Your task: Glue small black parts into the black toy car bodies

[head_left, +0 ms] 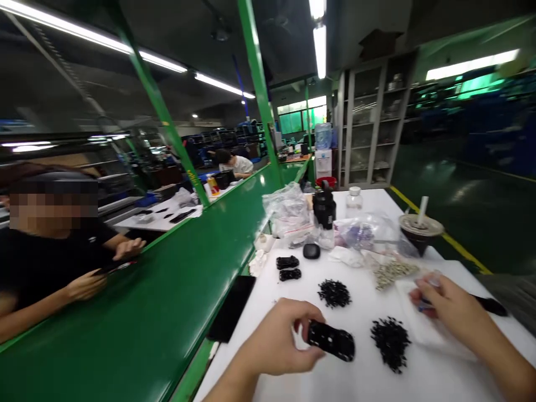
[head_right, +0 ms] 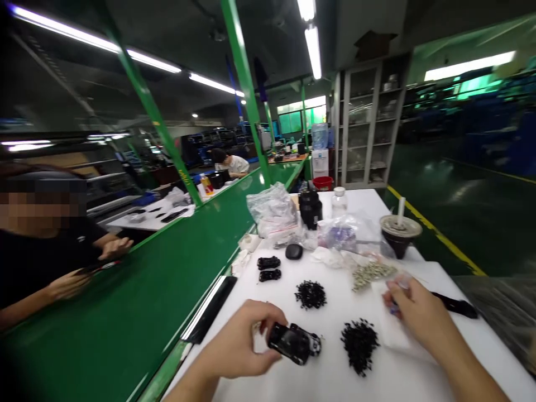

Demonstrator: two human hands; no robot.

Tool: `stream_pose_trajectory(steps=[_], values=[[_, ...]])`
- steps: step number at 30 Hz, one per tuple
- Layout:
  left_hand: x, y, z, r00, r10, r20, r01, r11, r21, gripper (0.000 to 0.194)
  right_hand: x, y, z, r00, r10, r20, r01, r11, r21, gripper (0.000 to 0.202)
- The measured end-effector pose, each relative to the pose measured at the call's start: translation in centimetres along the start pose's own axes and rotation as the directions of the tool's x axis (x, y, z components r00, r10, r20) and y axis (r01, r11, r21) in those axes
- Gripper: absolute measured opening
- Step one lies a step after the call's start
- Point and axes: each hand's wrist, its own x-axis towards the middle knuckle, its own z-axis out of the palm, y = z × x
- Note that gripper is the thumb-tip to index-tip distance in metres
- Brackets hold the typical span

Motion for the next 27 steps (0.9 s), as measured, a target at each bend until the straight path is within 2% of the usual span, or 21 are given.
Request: stream_pose_trajectory(steps=[1, 3, 5, 8, 10, 11, 12, 13, 14, 15, 17, 18, 20, 21, 22, 23, 27], values=[[0.3, 0.3, -0.5, 0.998, -0.011, -0.063, 0.01, 1.0, -0.011, 0.034, -0.1, 0.0, -0.1, 0.997, 0.028, 0.07, -0.03, 0.999, 0.027, 0.028], [1.4, 0.9, -1.0, 0.992, -0.01, -0.127, -0.001, 0.996, -0.089, 0.035, -0.8, -0.6, -0.2, 0.997, 0.003, 0.081, -0.008, 0.998, 0.059, 0.032], [3.0, 1.6, -0.7, 0.987, -0.027, -0.16, -0.006, 0.979, -0.205, 0.035, -1.6, -1.5, -0.4, 0.998, -0.049, -0.029, 0.052, 0.994, 0.095, 0.034], [5.8, 2.5, 1.5, 0.985, -0.131, -0.109, 0.072, 0.899, -0.433, 0.041, -2.7, -2.9, -0.8, 0.96, -0.083, -0.267, 0.131, 0.977, 0.167, 0.033], [7.2, 2.7, 3.5, 0.981, -0.186, -0.052, 0.13, 0.837, -0.532, 0.048, -3.4, -4.0, -1.3, 0.932, -0.094, -0.351, 0.232, 0.898, 0.374, 0.029], [7.6, 2.6, 4.4, 0.978, -0.202, -0.044, 0.145, 0.823, -0.549, 0.049, -3.8, -4.8, -1.6, 0.936, -0.106, -0.335, 0.28, 0.801, 0.529, 0.027], [7.8, 2.3, 5.3, 0.976, -0.214, -0.044, 0.155, 0.82, -0.55, 0.048, -4.2, -5.8, -2.0, 0.949, -0.141, -0.281, 0.302, 0.66, 0.688, 0.024], [7.8, 2.1, 6.1, 0.974, -0.221, -0.047, 0.161, 0.825, -0.542, 0.046, -4.7, -7.1, -2.3, 0.96, -0.202, -0.194, 0.272, 0.506, 0.819, 0.023], [7.7, 1.8, 6.7, 0.973, -0.226, -0.044, 0.168, 0.826, -0.539, 0.044, -5.3, -8.7, -2.5, 0.954, -0.29, -0.073, 0.19, 0.4, 0.896, 0.023], [7.4, 1.5, 7.2, 0.973, -0.226, -0.039, 0.172, 0.83, -0.531, 0.042, -5.8, -10.3, -2.6, 0.922, -0.386, 0.019, 0.121, 0.335, 0.934, 0.024], [6.9, 1.2, 7.7, 0.976, -0.211, -0.047, 0.16, 0.853, -0.496, 0.04, -6.5, -13.5, -2.1, 0.82, -0.547, 0.172, -0.002, 0.297, 0.955, 0.03], [6.8, 1.2, 7.7, 0.978, -0.2, -0.064, 0.147, 0.868, -0.475, 0.039, -6.6, -14.8, -1.6, 0.744, -0.617, 0.256, -0.061, 0.318, 0.946, 0.042], [6.7, 1.2, 7.6, 0.977, -0.186, -0.103, 0.122, 0.889, -0.442, 0.037, -6.5, -16.4, 0.2, 0.598, -0.71, 0.372, -0.142, 0.362, 0.921, 0.059], [6.7, 1.3, 7.5, 0.976, -0.186, -0.117, 0.117, 0.89, -0.44, 0.036, -6.3, -16.7, 1.2, 0.561, -0.73, 0.39, -0.168, 0.361, 0.917, 0.064], [6.7, 1.4, 7.4, 0.974, -0.192, -0.124, 0.117, 0.884, -0.452, 0.035, -6.0, -16.6, 2.2, 0.551, -0.738, 0.39, -0.188, 0.346, 0.919, 0.067], [6.8, 1.6, 7.2, 0.972, -0.2, -0.124, 0.12, 0.876, -0.467, 0.033, -5.8, -16.4, 3.2, 0.565, -0.733, 0.379, -0.205, 0.319, 0.925, 0.068], [6.9, 2.1, 6.9, 0.974, -0.192, -0.119, 0.112, 0.869, -0.483, 0.022, -5.3, -14.8, 5.7, 0.667, -0.664, 0.338, -0.231, 0.248, 0.941, 0.07]])
